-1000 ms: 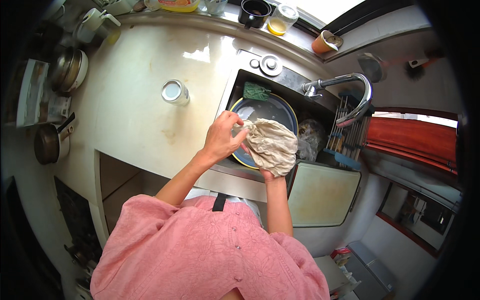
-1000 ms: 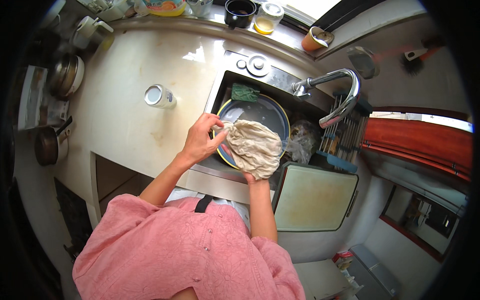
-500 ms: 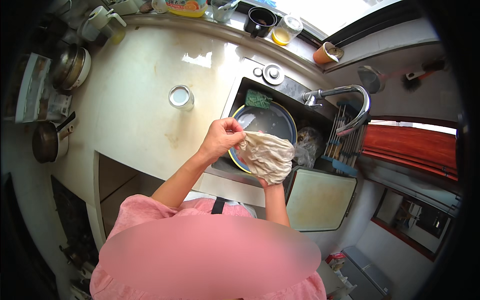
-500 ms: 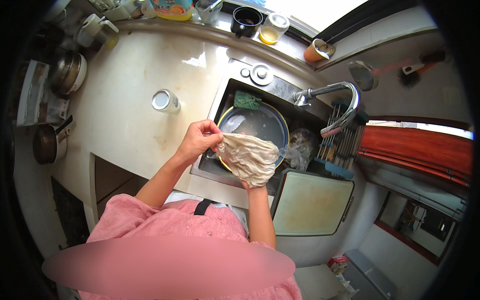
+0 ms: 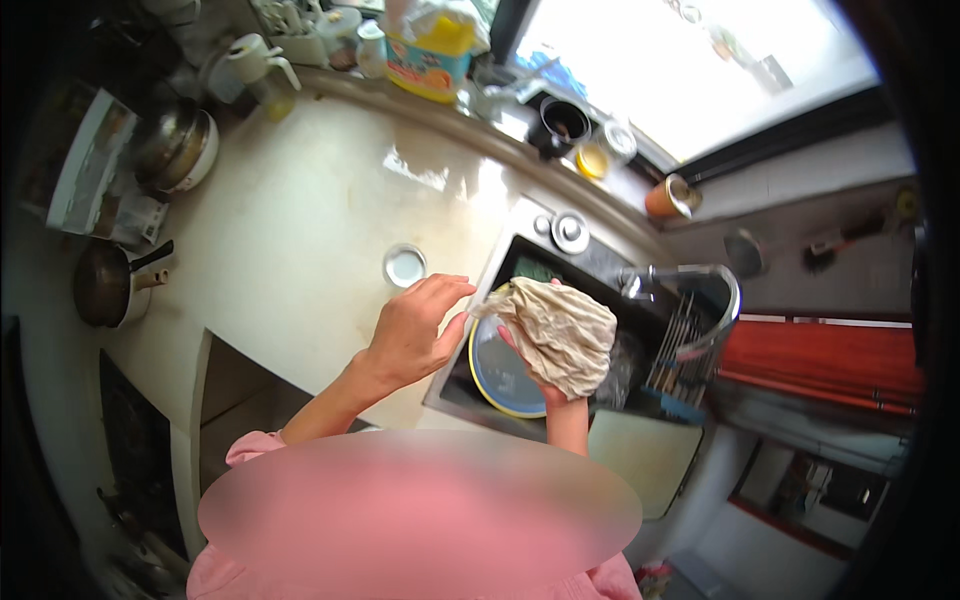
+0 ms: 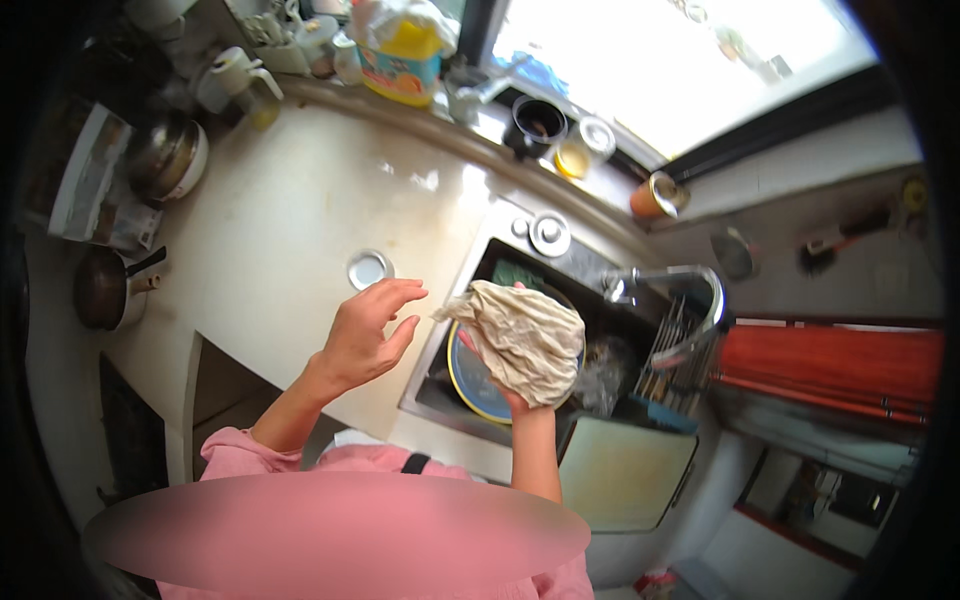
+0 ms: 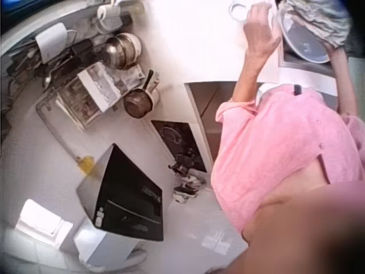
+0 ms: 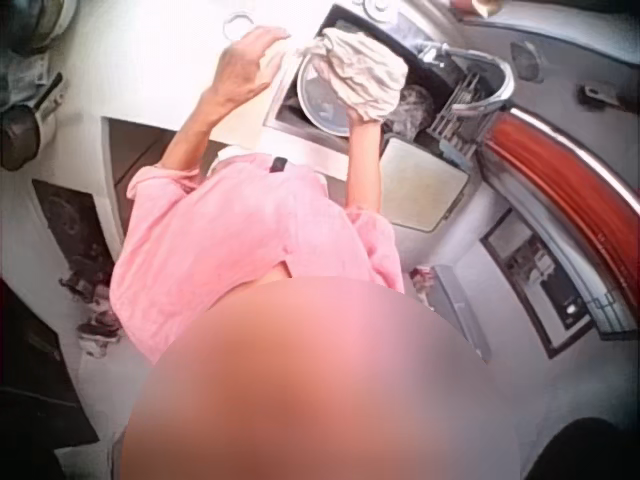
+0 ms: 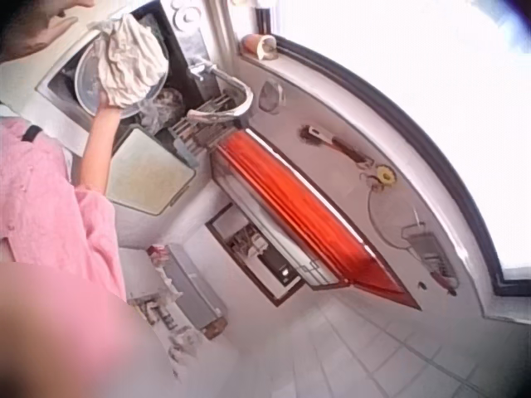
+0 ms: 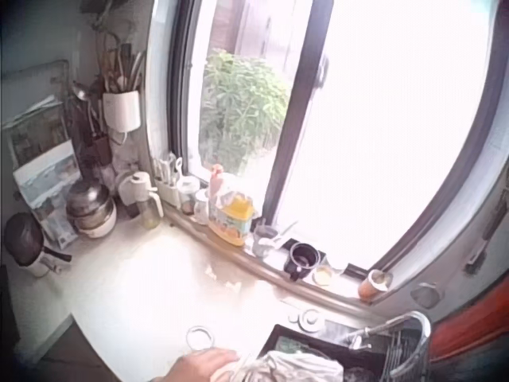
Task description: The person washes a piece of cloth by hand in a kitchen sink filled with soapy water. They repeatedly submerge, scrub, and wring the cloth to clean it.
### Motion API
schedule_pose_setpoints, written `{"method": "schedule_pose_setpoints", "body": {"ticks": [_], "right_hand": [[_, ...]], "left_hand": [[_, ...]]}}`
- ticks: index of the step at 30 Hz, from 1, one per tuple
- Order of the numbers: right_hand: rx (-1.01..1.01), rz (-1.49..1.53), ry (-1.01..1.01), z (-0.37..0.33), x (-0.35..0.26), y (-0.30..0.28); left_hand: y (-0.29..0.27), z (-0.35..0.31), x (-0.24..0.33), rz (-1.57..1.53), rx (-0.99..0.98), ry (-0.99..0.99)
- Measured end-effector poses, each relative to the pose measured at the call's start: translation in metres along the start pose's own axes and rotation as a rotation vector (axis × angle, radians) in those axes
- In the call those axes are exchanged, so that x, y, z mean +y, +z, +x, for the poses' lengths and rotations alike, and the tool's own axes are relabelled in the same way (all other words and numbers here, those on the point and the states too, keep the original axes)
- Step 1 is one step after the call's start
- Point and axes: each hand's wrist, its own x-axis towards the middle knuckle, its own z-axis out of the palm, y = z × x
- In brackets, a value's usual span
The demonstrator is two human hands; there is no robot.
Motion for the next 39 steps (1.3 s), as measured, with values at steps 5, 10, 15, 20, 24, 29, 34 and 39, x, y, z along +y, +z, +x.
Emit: {"method": "schedule_pose_setpoints", "body": {"ticks": [5,10,15,20,24,29,34,39], "right_hand": [[0.002,0.664,0.008,0.061,-0.043,0.021],[-0.123,0.782,0.007,0.144,-0.059,0.043],[-0.368,1.294,0.127,0.231,-0.107,0.101],[-0.417,1.249,0.010,0.320,-0.122,0.143],[-0.375,1.234,0.028,0.374,-0.131,0.157],[-0.325,1.169,-0.076,0.414,-0.116,0.160],[-0.408,1.359,-0.076,0.416,-0.115,0.159],[-0.386,1.362,-0.060,0.415,-0.113,0.156]], "left_hand": [[-0.080,0.056,-0.028,0.069,0.162,0.088],[-0.138,0.142,-0.067,0.119,0.296,0.161],[-0.195,0.224,-0.113,0.212,0.294,0.226],[-0.221,0.295,-0.131,-0.081,0.166,0.075],[-0.224,0.318,-0.139,-0.077,0.036,0.060],[-0.224,0.345,-0.165,0.165,-0.183,0.204],[-0.222,0.347,-0.163,0.428,-0.128,0.297],[-0.221,0.344,-0.176,0.289,-0.115,0.307]]}}
